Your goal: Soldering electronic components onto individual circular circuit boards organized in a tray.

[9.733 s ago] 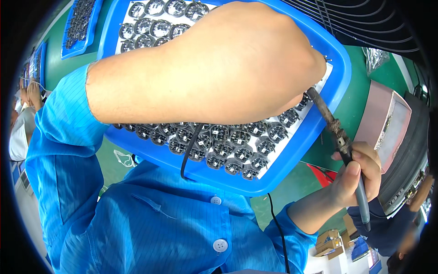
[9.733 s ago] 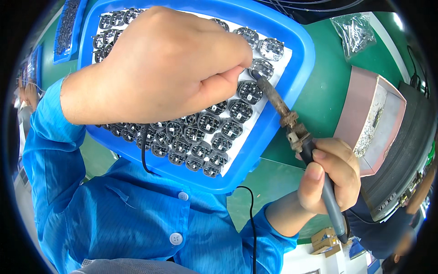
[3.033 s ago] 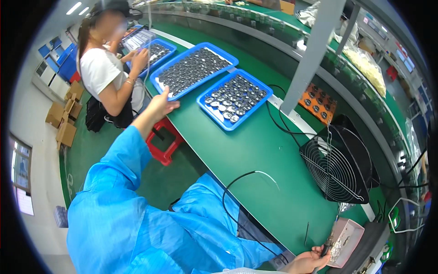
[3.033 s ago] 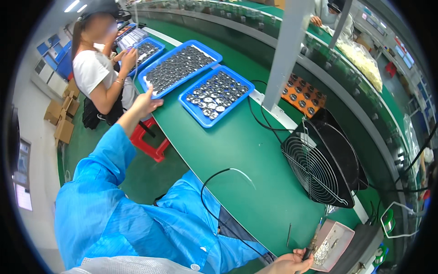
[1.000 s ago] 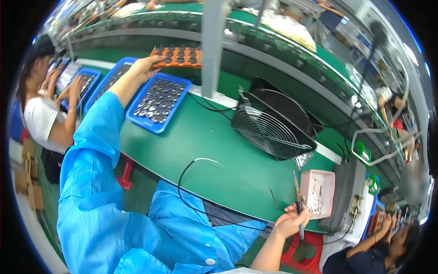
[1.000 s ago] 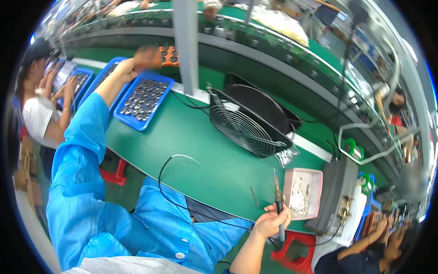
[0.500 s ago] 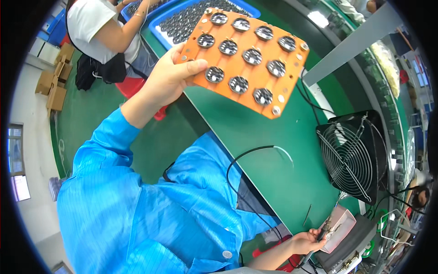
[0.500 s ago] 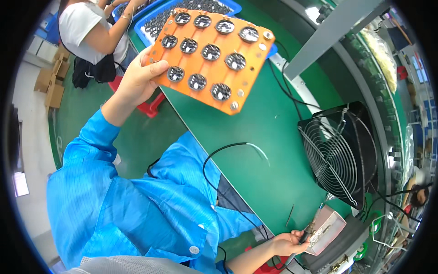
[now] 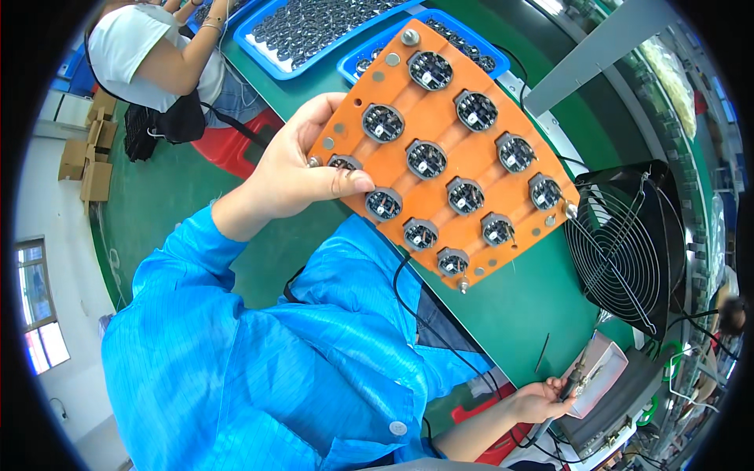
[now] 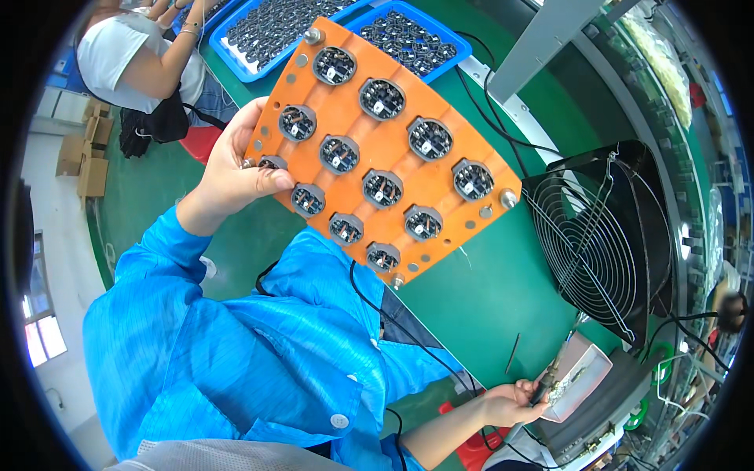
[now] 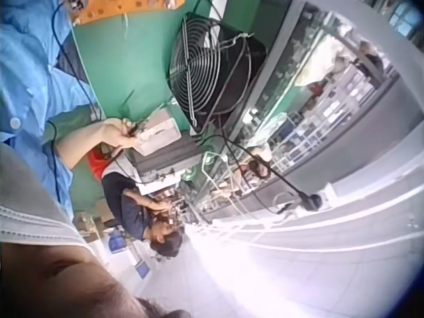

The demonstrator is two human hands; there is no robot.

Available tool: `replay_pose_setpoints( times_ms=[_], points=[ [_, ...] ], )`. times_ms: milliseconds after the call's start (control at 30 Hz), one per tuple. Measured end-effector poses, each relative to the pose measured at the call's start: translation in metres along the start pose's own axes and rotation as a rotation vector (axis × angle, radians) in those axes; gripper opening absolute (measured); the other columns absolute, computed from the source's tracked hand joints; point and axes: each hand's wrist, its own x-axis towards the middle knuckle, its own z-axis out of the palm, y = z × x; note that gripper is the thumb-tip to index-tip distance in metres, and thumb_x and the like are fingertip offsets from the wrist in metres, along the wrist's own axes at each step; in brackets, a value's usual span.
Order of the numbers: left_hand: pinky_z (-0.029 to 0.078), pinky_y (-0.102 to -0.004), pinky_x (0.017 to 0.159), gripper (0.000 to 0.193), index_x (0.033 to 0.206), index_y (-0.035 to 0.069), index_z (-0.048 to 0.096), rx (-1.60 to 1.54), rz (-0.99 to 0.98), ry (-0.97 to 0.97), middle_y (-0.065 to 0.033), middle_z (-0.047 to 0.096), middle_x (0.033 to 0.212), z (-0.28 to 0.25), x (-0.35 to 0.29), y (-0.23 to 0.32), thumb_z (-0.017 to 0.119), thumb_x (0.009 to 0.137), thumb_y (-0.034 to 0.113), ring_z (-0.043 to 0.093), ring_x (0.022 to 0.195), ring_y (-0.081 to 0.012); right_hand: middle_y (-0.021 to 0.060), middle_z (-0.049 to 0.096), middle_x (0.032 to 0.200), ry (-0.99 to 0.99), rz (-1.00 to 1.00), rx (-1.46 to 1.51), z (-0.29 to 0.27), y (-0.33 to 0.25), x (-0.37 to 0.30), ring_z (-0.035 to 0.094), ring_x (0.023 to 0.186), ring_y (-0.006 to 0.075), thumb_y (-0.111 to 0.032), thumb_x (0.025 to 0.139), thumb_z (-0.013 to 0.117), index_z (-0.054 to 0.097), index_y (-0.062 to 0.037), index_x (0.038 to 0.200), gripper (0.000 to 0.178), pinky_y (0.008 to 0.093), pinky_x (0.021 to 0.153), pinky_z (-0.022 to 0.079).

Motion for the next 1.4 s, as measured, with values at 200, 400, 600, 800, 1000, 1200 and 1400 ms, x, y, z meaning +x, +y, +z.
replay_pose_setpoints(
  times_ms=[200,400,600,800,1000,1200,1400],
  points=[
    [0.056,-0.0376,0.102,0.076,0.143,-0.001,0.044,0.002,-0.029,-0.016,-0.0116,0.061,0.134,0.008,0.002,0.003,0.088,0.081,0.008,0.062,0.124,-0.0197,0.0110,0.063,0.088,-0.014,0.038,0.046,-0.005,0.002,0.002,0.052,0.074,0.0160,-0.036,0.108,0.046,0.064,0.0042,0.111,0.044,0.0279,0.067,0.040],
    [0.055,-0.0382,0.102,0.072,0.141,-0.002,0.046,-0.051,-0.041,0.020,-0.0117,0.062,0.133,0.009,0.013,-0.006,0.086,0.083,0.008,0.063,0.122,-0.0196,0.0121,0.063,0.088,0.023,0.039,0.025,-0.005,0.002,0.001,0.053,0.075,0.0171,-0.036,0.108,0.045,0.063,0.0036,0.111,0.044,0.0291,0.068,0.041],
    [0.061,-0.0404,0.095,0.050,0.134,-0.003,0.050,-0.125,-0.004,0.211,-0.0119,0.068,0.124,-0.035,0.059,-0.014,0.076,0.093,0.011,0.071,0.110,-0.0214,0.0117,0.063,0.087,0.020,0.031,0.000,0.003,-0.002,-0.001,0.052,0.072,0.0168,-0.035,0.108,0.046,0.062,0.0060,0.108,0.044,0.0296,0.067,0.041],
    [0.063,-0.0374,0.092,0.030,0.119,-0.006,0.062,-0.079,0.117,0.579,-0.0153,0.071,0.116,-0.119,0.134,-0.013,0.073,0.096,0.011,0.073,0.102,-0.0243,0.0095,0.065,0.089,-0.011,0.023,0.002,-0.002,0.000,0.000,0.054,0.073,0.0154,-0.033,0.106,0.051,0.065,0.0035,0.106,0.040,0.0284,0.067,0.042],
    [0.065,-0.0405,0.092,0.034,0.120,-0.010,0.062,-0.089,0.158,0.873,-0.0176,0.068,0.119,-0.160,0.174,-0.019,0.075,0.093,0.007,0.071,0.106,-0.0282,0.0125,0.063,0.085,0.010,0.008,0.021,-0.002,0.001,0.000,0.051,0.068,0.0169,-0.032,0.106,0.051,0.062,0.0071,0.104,0.041,0.0291,0.065,0.042],
    [0.067,-0.0362,0.081,0.033,0.116,-0.009,0.065,-0.012,0.180,0.909,-0.0168,0.072,0.109,-0.179,0.176,-0.036,0.077,0.093,0.010,0.075,0.095,-0.0273,0.0127,0.063,0.086,0.033,0.027,0.049,0.004,-0.004,-0.003,0.051,0.069,0.0173,-0.033,0.106,0.052,0.062,0.0053,0.106,0.040,0.0298,0.066,0.042],
    [0.053,-0.0330,0.072,0.066,0.102,-0.004,0.077,0.823,-0.181,0.966,-0.0139,0.076,0.099,-0.204,0.163,-0.029,0.079,0.084,0.059,0.069,0.083,-0.0179,0.0121,0.063,0.085,0.027,0.024,0.036,0.006,-0.006,-0.004,0.050,0.069,0.0178,-0.033,0.106,0.052,0.062,0.0039,0.105,0.039,0.0298,0.068,0.042]
  ],
)
